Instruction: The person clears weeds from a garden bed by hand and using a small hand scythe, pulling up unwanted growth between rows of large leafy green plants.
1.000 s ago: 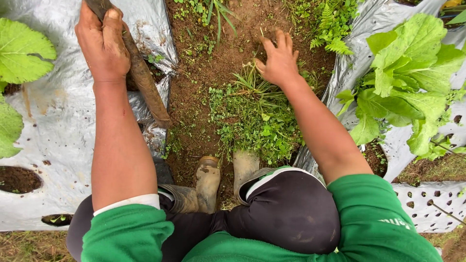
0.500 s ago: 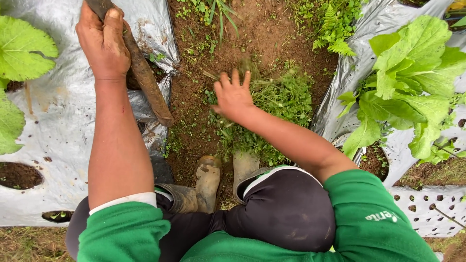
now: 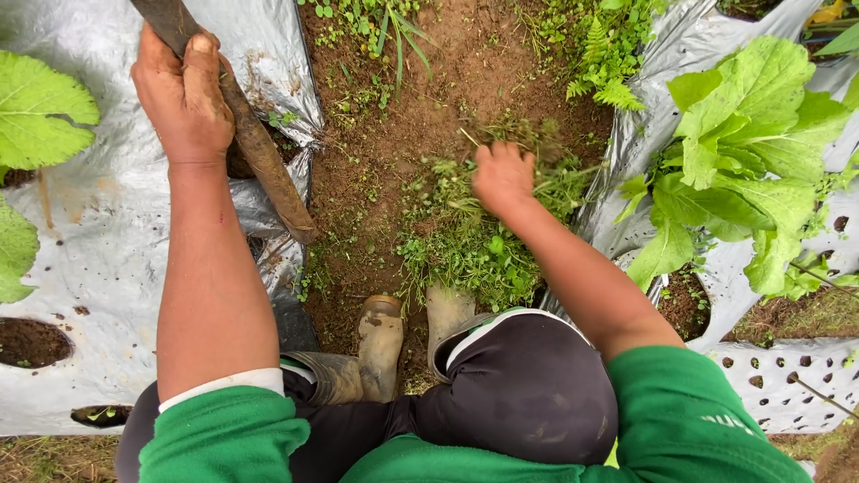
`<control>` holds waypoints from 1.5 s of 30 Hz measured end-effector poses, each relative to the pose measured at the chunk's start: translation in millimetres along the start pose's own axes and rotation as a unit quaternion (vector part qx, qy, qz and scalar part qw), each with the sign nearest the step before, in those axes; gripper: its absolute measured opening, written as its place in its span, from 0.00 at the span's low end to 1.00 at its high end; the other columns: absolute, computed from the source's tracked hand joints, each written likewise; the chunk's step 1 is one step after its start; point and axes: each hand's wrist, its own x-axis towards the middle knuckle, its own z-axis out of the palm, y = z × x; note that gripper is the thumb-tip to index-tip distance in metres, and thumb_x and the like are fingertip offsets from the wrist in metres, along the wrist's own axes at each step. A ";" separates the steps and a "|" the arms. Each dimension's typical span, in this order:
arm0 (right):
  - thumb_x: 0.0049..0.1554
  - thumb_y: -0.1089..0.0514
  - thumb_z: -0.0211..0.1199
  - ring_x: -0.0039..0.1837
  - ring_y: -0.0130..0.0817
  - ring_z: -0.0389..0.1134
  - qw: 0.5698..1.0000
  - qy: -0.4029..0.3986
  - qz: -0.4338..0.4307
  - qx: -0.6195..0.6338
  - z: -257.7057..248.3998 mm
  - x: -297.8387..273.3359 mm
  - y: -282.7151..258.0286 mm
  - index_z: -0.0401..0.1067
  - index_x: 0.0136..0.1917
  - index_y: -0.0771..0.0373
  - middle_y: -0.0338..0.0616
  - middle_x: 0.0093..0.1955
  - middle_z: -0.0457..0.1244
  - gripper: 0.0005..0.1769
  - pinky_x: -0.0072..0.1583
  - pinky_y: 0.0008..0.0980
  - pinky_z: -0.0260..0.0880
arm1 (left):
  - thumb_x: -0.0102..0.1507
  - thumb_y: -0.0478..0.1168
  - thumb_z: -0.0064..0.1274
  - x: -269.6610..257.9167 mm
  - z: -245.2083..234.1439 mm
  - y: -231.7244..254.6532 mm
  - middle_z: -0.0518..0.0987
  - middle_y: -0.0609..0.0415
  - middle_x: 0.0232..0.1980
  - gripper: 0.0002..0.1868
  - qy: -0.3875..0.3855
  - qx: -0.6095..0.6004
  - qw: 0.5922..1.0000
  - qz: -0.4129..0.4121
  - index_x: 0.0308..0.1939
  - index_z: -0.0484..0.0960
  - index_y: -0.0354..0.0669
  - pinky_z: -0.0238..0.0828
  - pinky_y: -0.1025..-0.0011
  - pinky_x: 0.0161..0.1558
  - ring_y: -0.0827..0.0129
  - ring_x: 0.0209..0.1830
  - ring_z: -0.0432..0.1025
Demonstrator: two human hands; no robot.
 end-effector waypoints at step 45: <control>0.65 0.33 0.42 0.82 0.65 0.35 0.978 -0.030 -0.158 -0.130 74.8 16.2 123.5 0.63 0.72 0.53 0.49 0.79 0.44 0.32 0.72 0.78 0.38 | 0.88 0.26 0.47 153.4 6.4 133.6 0.66 0.49 0.42 0.16 -0.114 0.266 0.953 0.085 0.44 0.65 0.36 0.53 0.55 0.42 0.62 0.41 0.58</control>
